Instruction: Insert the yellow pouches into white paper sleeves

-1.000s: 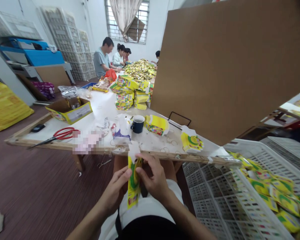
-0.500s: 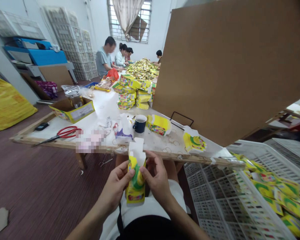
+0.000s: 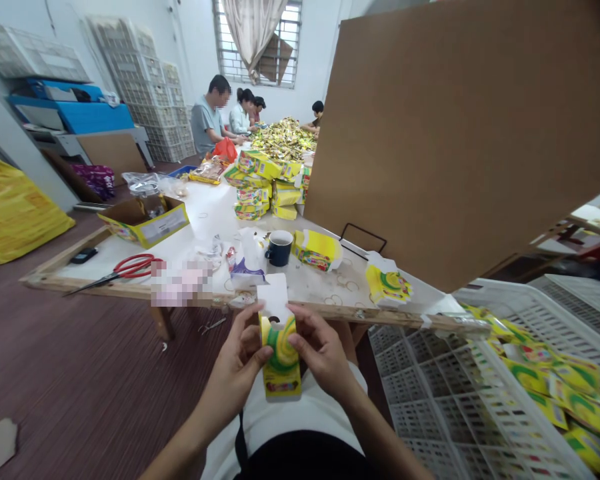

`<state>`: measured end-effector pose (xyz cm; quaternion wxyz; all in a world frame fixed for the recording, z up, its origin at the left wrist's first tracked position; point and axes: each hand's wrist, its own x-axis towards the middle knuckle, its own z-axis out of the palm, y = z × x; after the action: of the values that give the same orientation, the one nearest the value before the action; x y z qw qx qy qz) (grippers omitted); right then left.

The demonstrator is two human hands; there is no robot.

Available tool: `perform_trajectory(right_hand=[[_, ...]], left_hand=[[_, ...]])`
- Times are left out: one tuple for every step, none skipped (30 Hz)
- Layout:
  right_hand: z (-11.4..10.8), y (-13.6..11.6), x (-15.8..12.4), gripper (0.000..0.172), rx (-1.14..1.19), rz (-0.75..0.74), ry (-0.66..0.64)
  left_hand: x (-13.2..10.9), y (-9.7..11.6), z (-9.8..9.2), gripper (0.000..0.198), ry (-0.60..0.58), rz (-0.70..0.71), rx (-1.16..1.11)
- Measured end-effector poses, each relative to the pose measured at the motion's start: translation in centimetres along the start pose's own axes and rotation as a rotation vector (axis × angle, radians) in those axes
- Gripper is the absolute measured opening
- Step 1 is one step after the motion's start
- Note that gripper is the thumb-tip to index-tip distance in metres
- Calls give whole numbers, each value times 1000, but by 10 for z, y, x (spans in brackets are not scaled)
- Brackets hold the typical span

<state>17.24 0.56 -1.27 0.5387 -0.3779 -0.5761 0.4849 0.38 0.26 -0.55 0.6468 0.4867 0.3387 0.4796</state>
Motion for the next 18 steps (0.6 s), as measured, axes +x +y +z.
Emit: perform_trajectory(right_hand=[[-4,-2,1,37,-3,20,-39],[-7,-4,2,32,-16,38,-67],[-10,-6,3,27,-37,49,-84],[-13,-8,4,23,-64,54,-91],[-15,-9,5,22,-97,50,-92],[-16,-10,6,23,-131,38,-85],[-17,-10,7,26,-163,22,-75],[-17,-10,8,28,-186,1,-64],[-17,-8,8,28,-195,-20,-51],[-16,-7,8,23,-187,-39,-32],[-15,-4,8,16,-163,-50,-12],[-14,-2,7,13,-134,-53,10],[-14,0,7,20,-114,-56,31],[-14,1,7,25,-114,-64,49],[-14,2,7,26,-132,-78,70],[-15,1,8,22,-154,-95,98],[-17,0,9,20,-171,-108,137],[-18,-3,10,22,-173,-111,175]], left_hand=[[0,2,0,49,-38,-12,1],[0,4,-1,43,-69,-24,-1],[1,5,-1,37,-97,-39,-7],[1,6,-1,31,-123,-50,-19],[1,6,0,26,-148,-59,-33],[1,5,0,25,-169,-66,-47],[1,4,0,26,-181,-73,-64],[0,3,0,32,-185,-76,-84],[0,2,0,41,-182,-81,-106],[-1,1,0,52,-182,-92,-125],[-1,1,-1,60,-190,-108,-137],[-2,0,-1,65,-204,-124,-139],[-1,0,-2,65,-220,-138,-129],[-1,0,-3,62,-229,-150,-109],[0,0,-5,57,-221,-152,-83],[1,0,-6,52,-196,-147,-55],[2,-1,-6,49,-158,-136,-24],[3,-2,-7,46,-120,-123,8]])
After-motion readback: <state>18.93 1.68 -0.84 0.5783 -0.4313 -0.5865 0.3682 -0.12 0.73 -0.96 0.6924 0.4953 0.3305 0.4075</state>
